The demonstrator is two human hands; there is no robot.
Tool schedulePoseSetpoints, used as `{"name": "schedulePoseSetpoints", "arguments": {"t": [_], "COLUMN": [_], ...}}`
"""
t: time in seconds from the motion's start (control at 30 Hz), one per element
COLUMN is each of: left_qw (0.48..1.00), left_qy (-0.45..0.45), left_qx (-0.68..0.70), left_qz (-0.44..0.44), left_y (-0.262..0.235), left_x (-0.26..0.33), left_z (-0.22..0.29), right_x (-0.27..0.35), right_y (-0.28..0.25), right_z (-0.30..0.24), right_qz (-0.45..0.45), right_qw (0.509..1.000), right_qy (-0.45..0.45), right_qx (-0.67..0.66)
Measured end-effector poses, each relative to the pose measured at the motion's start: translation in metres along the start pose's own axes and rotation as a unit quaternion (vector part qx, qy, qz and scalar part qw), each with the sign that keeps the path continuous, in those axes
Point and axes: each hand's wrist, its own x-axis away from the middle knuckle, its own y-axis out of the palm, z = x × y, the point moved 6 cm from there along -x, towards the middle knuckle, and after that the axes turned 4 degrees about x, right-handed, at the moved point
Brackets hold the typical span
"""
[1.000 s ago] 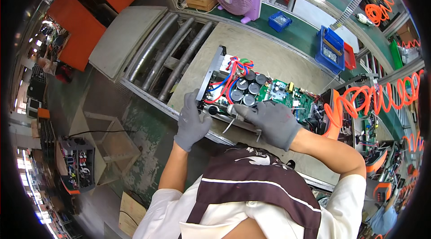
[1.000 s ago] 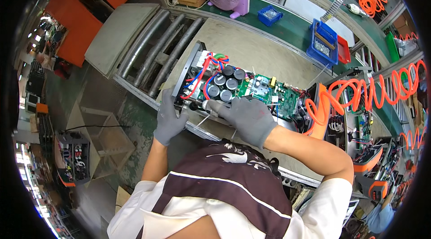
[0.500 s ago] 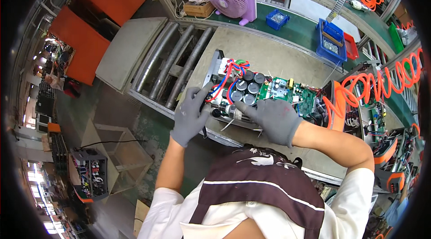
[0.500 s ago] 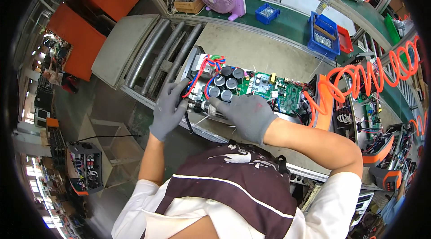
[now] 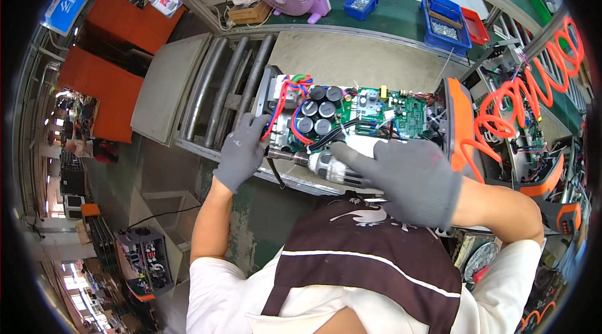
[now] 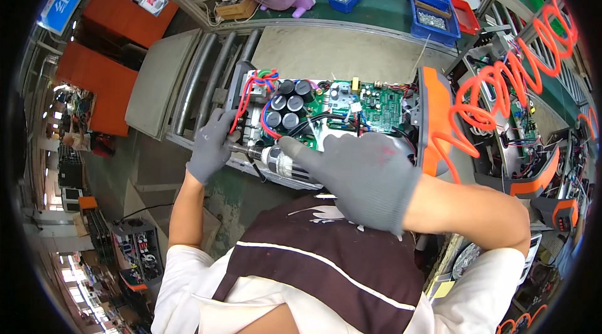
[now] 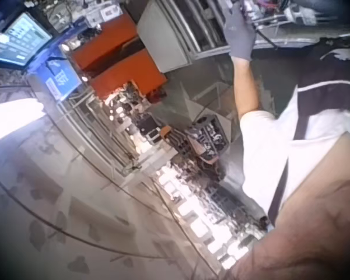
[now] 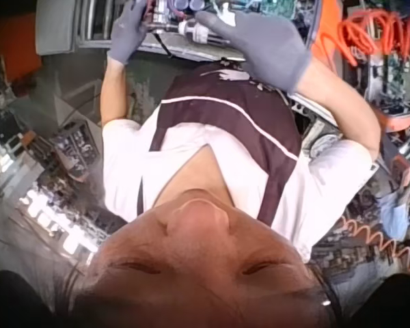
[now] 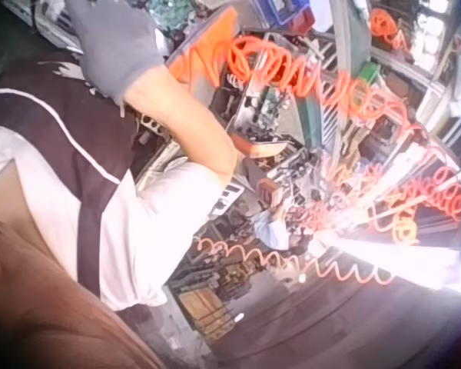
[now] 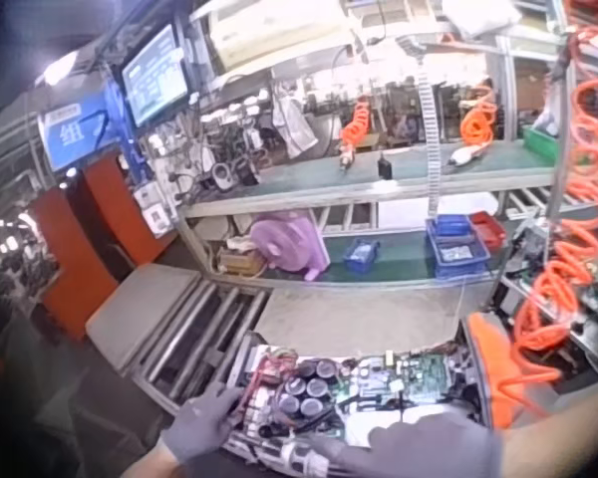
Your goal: The person assembles an electronic device on a workbench, using a red glue bottle to apply adhesive to the circuit board and a caulking gun to apply sealant. The person handles the device casing and internal components throughout the process.
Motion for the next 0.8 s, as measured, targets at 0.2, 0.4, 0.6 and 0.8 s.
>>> {"name": "schedulePoseSetpoints", "arguments": {"t": [0.2,0.4,0.6,0.8], "left_qw": [0.996,0.987,0.983,0.99], "left_qy": [0.003,-0.013,-0.053,-0.051], "left_qx": [-0.001,-0.108,-0.146,-0.132], "left_qz": [0.089,0.118,0.1,0.021], "left_y": [0.004,0.017,0.019,0.007], "left_x": [0.018,0.027,0.029,0.004], "left_z": [0.002,-0.002,0.002,0.008], "right_x": [0.067,0.103,0.105,0.189], "right_y": [-0.051,-0.089,-0.151,-0.192], "right_z": [0.076,0.226,0.436,0.811], "right_qz": [0.156,0.412,0.468,0.465], "right_qw": [0.925,0.726,0.71,0.658], "right_qy": [0.181,0.209,0.335,0.373], "right_qx": [-0.296,-0.509,-0.405,-0.46]}}
